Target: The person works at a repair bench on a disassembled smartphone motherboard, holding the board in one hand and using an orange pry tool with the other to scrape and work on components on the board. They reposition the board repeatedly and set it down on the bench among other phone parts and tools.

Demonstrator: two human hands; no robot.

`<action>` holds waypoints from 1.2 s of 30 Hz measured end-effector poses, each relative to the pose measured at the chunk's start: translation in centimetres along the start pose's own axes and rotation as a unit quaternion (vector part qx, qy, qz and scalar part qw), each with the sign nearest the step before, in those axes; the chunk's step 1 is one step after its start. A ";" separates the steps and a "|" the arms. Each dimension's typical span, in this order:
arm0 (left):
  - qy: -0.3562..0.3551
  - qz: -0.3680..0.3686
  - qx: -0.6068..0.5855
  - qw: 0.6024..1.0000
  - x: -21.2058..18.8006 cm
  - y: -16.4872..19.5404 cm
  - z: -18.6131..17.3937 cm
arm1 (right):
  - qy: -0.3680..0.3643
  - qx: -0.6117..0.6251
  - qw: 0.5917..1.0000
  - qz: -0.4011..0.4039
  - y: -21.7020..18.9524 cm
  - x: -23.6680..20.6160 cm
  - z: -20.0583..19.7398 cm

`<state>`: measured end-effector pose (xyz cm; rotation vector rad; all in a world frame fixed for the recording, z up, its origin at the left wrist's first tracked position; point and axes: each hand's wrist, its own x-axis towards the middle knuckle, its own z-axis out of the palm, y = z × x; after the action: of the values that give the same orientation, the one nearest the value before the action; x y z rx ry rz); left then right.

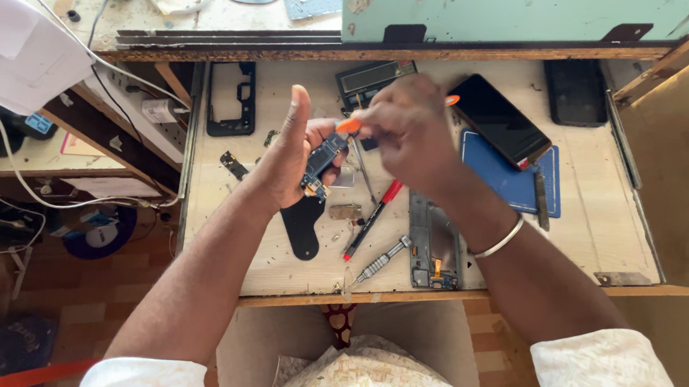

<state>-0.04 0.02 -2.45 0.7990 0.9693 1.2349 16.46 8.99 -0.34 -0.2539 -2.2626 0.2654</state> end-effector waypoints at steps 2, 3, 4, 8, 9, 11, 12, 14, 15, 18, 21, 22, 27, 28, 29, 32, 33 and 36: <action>0.020 -0.013 0.001 1.000 0.0 -0.1 0.0 | -0.002 0.023 0.999 -0.030 -0.7 -0.1 0.7; 0.015 -0.009 -0.002 1.000 0.0 0.0 0.0 | 0.000 0.035 0.998 -0.052 -1.1 -0.2 1.1; 0.013 -0.007 -0.005 1.000 0.1 -0.1 -0.1 | 0.001 0.050 0.996 -0.075 -1.3 -0.2 1.2; -0.004 -0.001 -0.018 1.000 0.1 -0.1 -0.2 | 0.000 0.015 0.999 -0.047 -0.5 0.2 0.4; 0.005 -0.002 -0.008 1.000 0.1 -0.1 -0.2 | -0.007 0.012 1.000 -0.028 -0.1 0.3 0.0; 0.027 -0.002 0.009 1.000 0.0 -0.1 -0.2 | -0.004 0.009 1.000 -0.021 0.2 0.4 -0.2; 0.021 0.003 0.006 1.000 0.0 -0.1 -0.2 | 0.007 0.007 0.999 -0.031 0.2 0.4 -0.2; 0.006 0.010 -0.001 1.000 0.0 0.0 -0.1 | 0.010 0.015 0.999 -0.051 -0.3 0.3 0.2; 0.012 0.012 0.003 1.000 0.0 0.0 -0.1 | 0.002 0.026 0.998 -0.064 -0.5 0.0 0.6; 0.023 0.014 0.009 1.000 0.0 0.0 -0.2 | -0.006 0.027 0.997 -0.069 -0.7 0.0 0.9; 0.013 0.013 0.006 1.000 0.1 -0.1 -0.3 | -0.005 0.006 0.999 -0.033 -0.1 0.2 0.1; 0.020 0.011 0.008 1.000 0.1 -0.2 -0.3 | -0.004 0.002 1.000 -0.021 0.1 0.2 0.0; 0.022 0.012 0.013 1.000 0.2 -0.3 -0.2 | -0.015 0.006 0.999 -0.045 -0.6 -0.2 0.9; 0.036 0.006 0.010 0.999 0.2 -0.3 -0.2 | -0.012 0.020 0.998 -0.067 -0.7 -0.3 1.1; 0.052 -0.001 0.006 0.999 0.2 -0.3 -0.2 | -0.013 0.016 0.998 -0.064 -0.7 -0.3 1.1; 0.015 0.009 0.014 1.000 0.2 -0.2 -0.1 | -0.019 0.000 0.999 -0.037 -0.3 -0.2 0.7; 0.018 0.006 0.013 1.000 0.2 -0.2 -0.1 | -0.021 -0.008 1.000 -0.019 0.0 -0.1 0.3; 0.033 -0.001 0.009 0.999 0.2 -0.3 -0.1 | -0.005 -0.018 1.000 -0.006 0.3 0.0 -0.1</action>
<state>-0.03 0.15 -2.81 0.7757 1.0359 1.2596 16.51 9.26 -0.37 -0.2585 -2.2805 0.2201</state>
